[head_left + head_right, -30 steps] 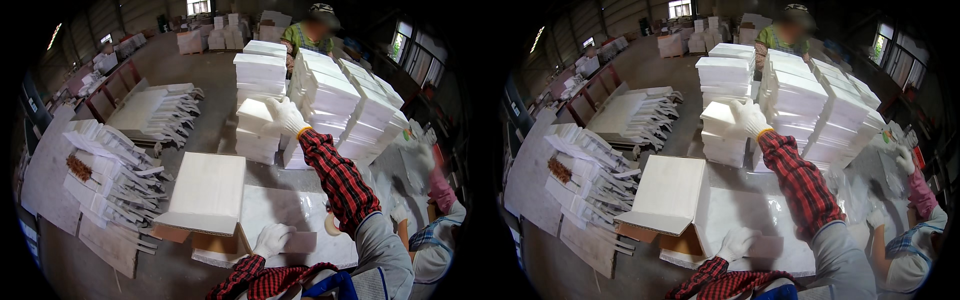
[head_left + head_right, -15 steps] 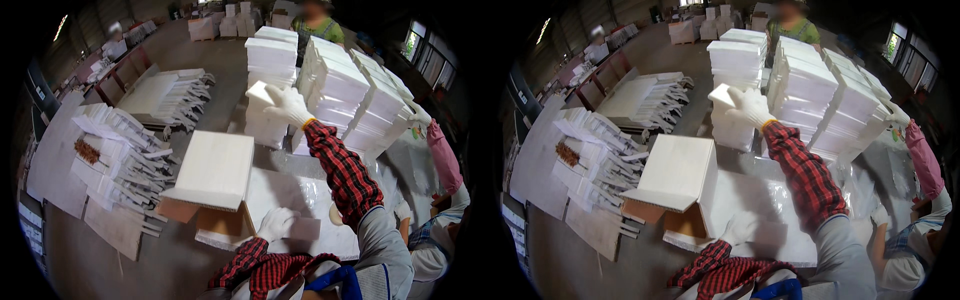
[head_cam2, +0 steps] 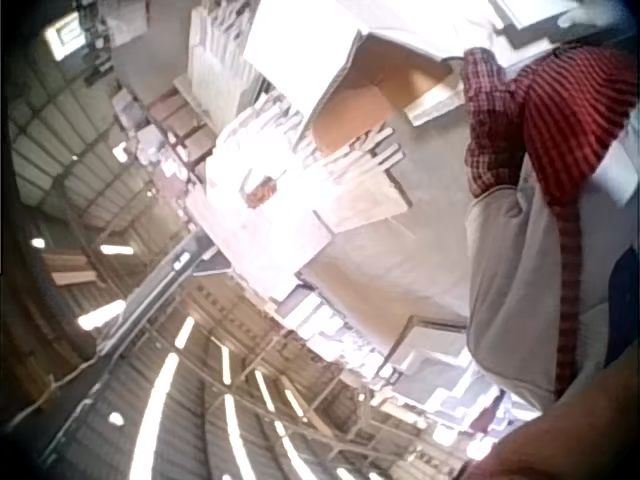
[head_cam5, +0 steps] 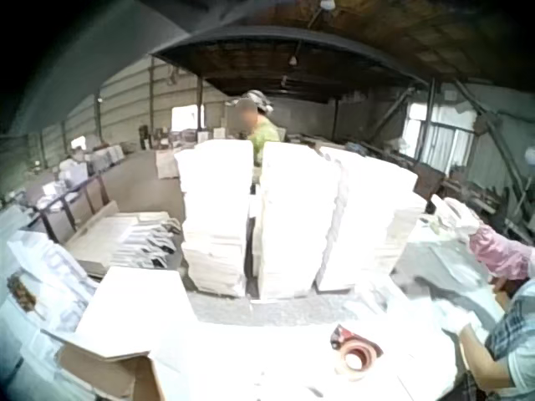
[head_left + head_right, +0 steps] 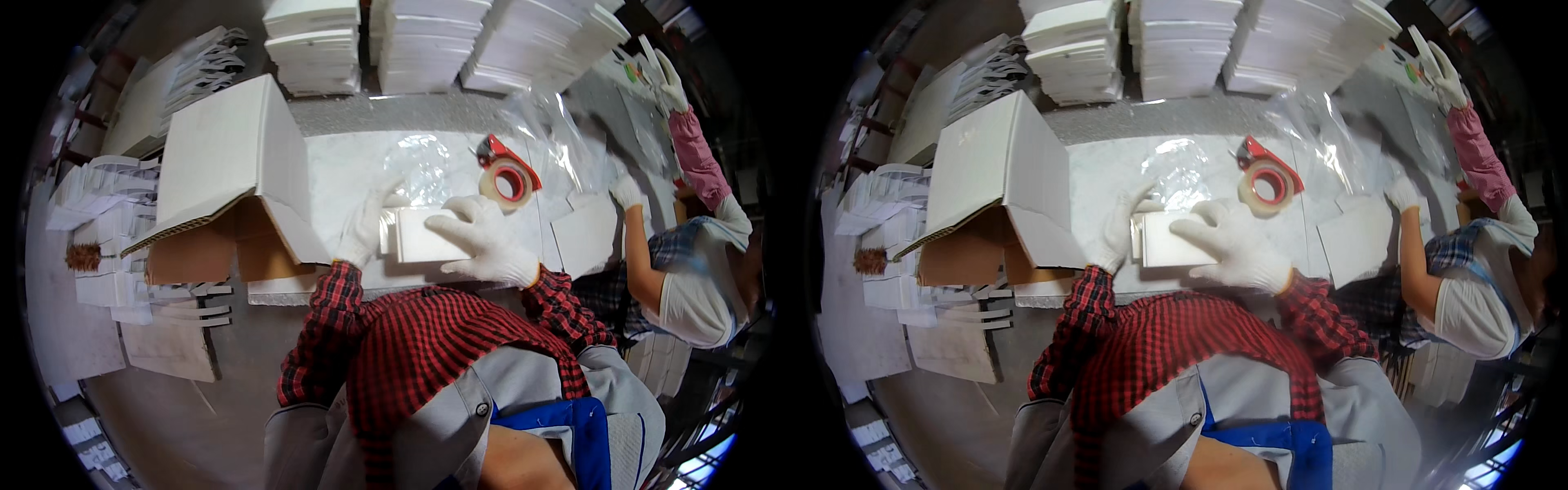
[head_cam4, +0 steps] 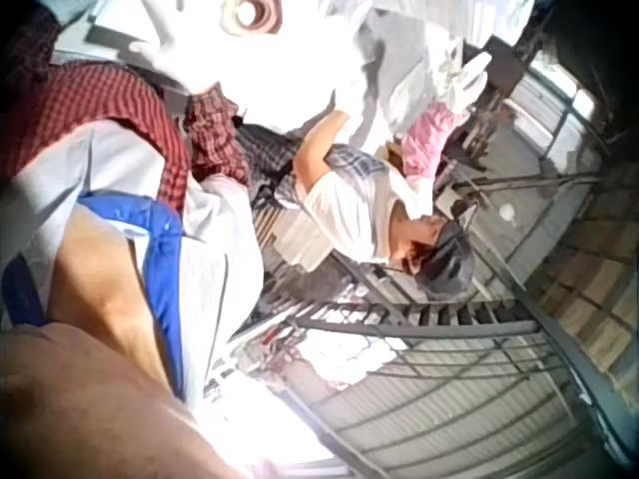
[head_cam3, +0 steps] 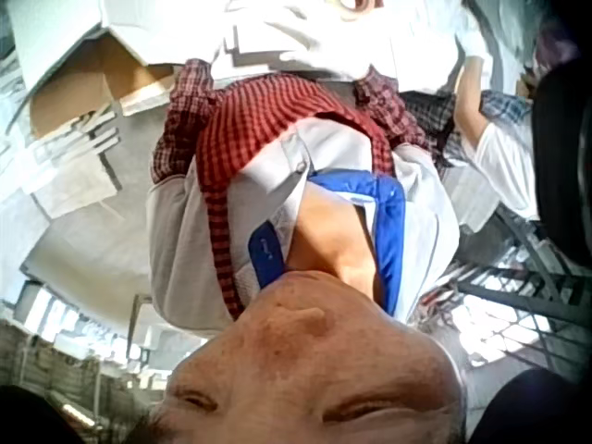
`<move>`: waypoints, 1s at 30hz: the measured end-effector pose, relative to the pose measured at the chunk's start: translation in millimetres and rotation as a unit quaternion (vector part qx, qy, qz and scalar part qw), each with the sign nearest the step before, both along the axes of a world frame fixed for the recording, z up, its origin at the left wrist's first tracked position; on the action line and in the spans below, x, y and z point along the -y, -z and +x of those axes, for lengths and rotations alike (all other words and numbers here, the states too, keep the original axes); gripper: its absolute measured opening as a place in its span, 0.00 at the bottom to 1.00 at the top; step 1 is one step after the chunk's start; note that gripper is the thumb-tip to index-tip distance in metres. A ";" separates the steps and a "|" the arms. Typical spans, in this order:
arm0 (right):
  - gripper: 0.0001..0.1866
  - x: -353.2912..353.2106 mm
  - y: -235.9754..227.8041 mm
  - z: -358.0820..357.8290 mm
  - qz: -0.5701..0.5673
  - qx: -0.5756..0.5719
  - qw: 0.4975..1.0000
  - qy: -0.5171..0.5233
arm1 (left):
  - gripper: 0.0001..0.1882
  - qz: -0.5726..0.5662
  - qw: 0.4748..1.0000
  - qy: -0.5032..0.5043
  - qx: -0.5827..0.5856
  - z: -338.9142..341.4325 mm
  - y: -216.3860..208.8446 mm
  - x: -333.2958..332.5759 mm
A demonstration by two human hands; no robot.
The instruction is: The person picks up white rectangular items, wraps each in a clear plastic bag, and places them into a cardboard box. The person uses a tape dispenser to seal the plastic bags and stacks the wrapped items inside the box.
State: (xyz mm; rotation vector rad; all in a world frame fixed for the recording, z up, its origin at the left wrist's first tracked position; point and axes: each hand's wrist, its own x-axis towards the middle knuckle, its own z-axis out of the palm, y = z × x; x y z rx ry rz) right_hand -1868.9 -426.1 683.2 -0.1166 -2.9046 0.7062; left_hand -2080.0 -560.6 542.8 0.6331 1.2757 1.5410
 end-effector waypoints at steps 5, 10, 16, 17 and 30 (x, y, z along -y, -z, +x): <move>0.36 14.4 26.5 -0.3 0.015 -0.046 0.999 -0.010 | 0.41 -0.023 0.998 0.007 -0.056 3.8 -31.6 4.6; 0.38 13.5 36.0 -21.1 0.026 -0.045 0.999 -0.005 | 0.35 -0.026 1.000 -0.003 -0.013 2.4 -29.4 5.3; 0.40 -0.1 24.5 -15.5 0.067 -0.052 0.996 0.006 | 0.39 -0.042 0.950 0.042 -0.307 10.3 -64.7 15.6; 0.40 -2.7 25.5 -13.0 0.061 -0.047 0.997 0.016 | 0.45 -0.052 0.884 0.080 -0.457 17.5 -90.6 20.7; 0.52 -7.1 31.0 3.9 -0.175 -0.013 0.973 0.151 | 0.49 -0.140 0.896 0.027 -0.421 28.3 -96.0 34.4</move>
